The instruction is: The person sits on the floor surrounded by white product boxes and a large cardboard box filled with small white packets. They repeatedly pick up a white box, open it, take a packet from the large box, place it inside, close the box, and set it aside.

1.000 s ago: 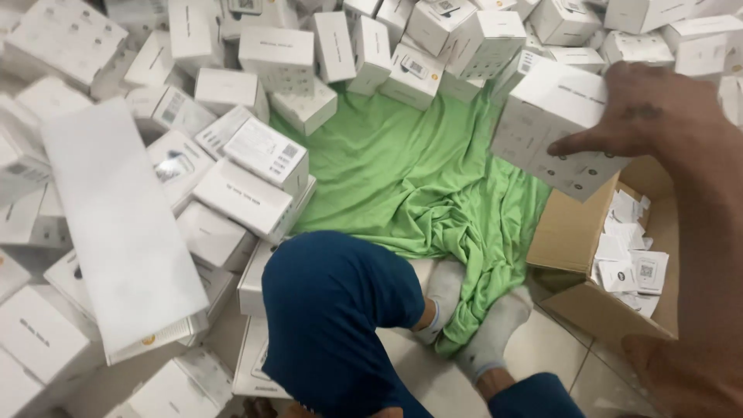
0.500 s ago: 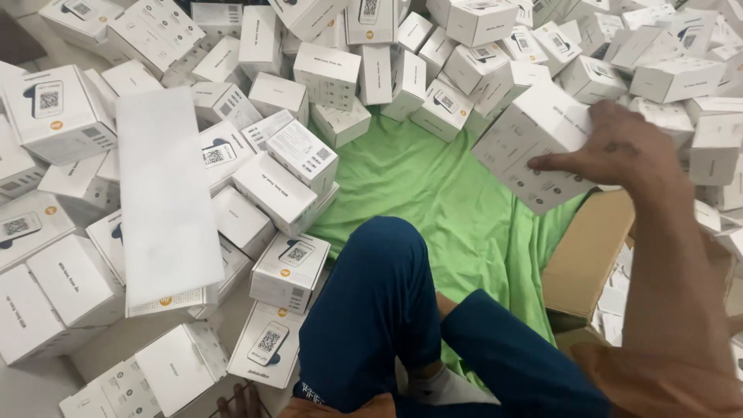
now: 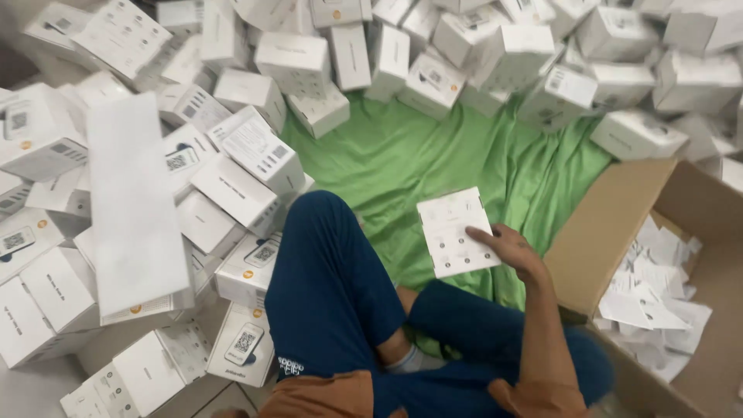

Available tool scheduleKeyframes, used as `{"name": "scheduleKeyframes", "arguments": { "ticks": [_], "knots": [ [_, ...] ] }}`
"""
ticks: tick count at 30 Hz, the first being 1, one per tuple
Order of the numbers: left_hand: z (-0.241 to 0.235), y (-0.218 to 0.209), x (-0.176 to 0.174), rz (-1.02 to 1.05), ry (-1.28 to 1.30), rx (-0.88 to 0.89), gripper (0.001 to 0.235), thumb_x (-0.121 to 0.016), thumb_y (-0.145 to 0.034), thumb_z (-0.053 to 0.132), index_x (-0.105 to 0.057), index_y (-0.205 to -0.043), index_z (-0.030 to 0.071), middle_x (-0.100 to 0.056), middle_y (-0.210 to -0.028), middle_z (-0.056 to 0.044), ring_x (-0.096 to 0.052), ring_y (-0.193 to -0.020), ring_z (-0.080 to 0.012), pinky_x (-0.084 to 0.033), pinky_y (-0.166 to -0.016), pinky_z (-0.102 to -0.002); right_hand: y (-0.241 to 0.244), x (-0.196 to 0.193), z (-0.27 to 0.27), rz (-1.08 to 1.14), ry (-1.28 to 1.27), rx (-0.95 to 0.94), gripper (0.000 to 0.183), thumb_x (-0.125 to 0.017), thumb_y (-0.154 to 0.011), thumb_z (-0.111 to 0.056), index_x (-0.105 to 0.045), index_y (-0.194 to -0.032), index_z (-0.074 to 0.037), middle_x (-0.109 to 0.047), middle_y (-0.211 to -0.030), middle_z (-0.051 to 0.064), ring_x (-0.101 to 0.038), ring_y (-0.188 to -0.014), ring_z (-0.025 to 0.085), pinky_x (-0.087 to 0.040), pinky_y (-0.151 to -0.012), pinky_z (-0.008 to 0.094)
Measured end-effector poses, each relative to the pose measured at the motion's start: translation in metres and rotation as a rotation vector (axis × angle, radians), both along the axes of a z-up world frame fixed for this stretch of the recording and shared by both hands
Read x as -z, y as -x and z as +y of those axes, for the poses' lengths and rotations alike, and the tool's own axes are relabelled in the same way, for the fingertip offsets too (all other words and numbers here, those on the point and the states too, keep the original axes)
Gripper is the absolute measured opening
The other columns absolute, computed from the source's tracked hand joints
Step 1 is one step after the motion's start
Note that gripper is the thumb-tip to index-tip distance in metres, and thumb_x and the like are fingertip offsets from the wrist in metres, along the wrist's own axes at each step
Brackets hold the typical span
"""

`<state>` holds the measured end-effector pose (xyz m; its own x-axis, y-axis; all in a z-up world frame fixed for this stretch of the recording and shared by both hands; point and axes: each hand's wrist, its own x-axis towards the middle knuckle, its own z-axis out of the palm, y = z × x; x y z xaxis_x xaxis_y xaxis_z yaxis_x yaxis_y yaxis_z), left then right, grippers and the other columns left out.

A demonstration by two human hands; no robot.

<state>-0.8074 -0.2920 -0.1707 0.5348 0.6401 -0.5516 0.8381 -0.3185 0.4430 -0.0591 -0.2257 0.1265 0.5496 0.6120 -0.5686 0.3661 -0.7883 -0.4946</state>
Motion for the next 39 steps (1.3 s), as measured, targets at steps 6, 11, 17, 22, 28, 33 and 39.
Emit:
{"name": "scheduleKeyframes", "arguments": {
  "ticks": [6,11,17,22,28,33,39],
  "knots": [
    [0.131,-0.273,-0.325,-0.195,0.052,-0.297,0.033,-0.059,-0.095,0.031,-0.070,-0.088,0.000,-0.066,-0.064,-0.020,-0.064,-0.056,-0.0324,-0.052,-0.060,-0.044,-0.010,0.123,-0.043,0.893,-0.481,0.548,0.067,-0.063,-0.094,-0.048,-0.057,-0.141,0.000,-0.071,-0.126,0.013,-0.069,-0.106,0.022,-0.054,-0.092,0.038],
    [0.167,-0.467,-0.287,-0.831,0.315,-0.189,0.076,-0.076,-0.088,0.032,-0.042,-0.149,0.001,-0.055,-0.143,-0.018,-0.063,-0.122,-0.0273,-0.054,-0.100,-0.042,-0.006,0.163,-0.060,1.093,-0.617,0.636,0.070,-0.063,-0.095,-0.050,-0.053,-0.146,-0.003,-0.069,-0.128,0.012,-0.067,-0.106,0.024,-0.053,-0.089,0.040],
    [0.194,-0.592,-0.199,-0.617,0.495,-0.264,0.102,-0.080,-0.068,0.059,-0.056,-0.142,-0.007,-0.072,-0.129,-0.026,-0.073,-0.110,-0.0301,-0.057,-0.092,-0.035,0.001,0.190,-0.067,0.962,-0.605,0.709,0.071,-0.065,-0.094,-0.049,-0.055,-0.143,0.002,-0.070,-0.131,0.015,-0.070,-0.111,0.023,-0.055,-0.093,0.034],
    [0.203,-0.590,-0.114,-0.520,0.621,-0.303,0.096,-0.087,-0.070,0.054,-0.056,-0.134,-0.009,-0.069,-0.126,-0.025,-0.071,-0.110,-0.0293,-0.057,-0.090,-0.035,0.002,0.178,-0.068,0.718,-0.523,0.624,0.074,-0.069,-0.092,-0.049,-0.059,-0.140,0.006,-0.072,-0.127,0.020,-0.070,-0.106,0.025,-0.054,-0.090,0.033],
    [0.204,-0.579,-0.101,-0.505,0.468,-0.458,0.097,-0.088,-0.069,0.050,-0.050,-0.136,-0.009,-0.064,-0.125,-0.024,-0.068,-0.109,-0.0300,-0.058,-0.087,-0.038,0.013,0.141,-0.045,0.434,-0.336,0.468,0.083,-0.075,-0.081,-0.051,-0.054,-0.144,0.000,-0.072,-0.123,0.021,-0.071,-0.106,0.028,-0.054,-0.093,0.035],
    [0.204,-0.585,-0.109,-0.631,0.627,-0.441,0.098,-0.088,-0.076,0.049,-0.044,-0.141,-0.011,-0.066,-0.131,-0.027,-0.067,-0.119,-0.0284,-0.054,-0.099,-0.034,0.015,0.137,-0.048,0.503,-0.375,0.422,0.081,-0.077,-0.083,-0.046,-0.053,-0.147,-0.002,-0.069,-0.129,0.020,-0.068,-0.115,0.028,-0.051,-0.099,0.035],
    [0.209,-0.581,-0.151,-1.033,0.513,-0.121,0.116,-0.094,-0.067,0.032,-0.025,-0.157,0.008,-0.042,-0.155,-0.019,-0.042,-0.143,-0.0328,-0.040,-0.114,-0.045,0.012,0.119,-0.057,0.621,-0.659,0.257,0.103,-0.088,-0.064,-0.017,-0.036,-0.153,-0.007,-0.056,-0.142,0.019,-0.055,-0.130,0.028,-0.048,-0.105,0.042]
  ]
}}
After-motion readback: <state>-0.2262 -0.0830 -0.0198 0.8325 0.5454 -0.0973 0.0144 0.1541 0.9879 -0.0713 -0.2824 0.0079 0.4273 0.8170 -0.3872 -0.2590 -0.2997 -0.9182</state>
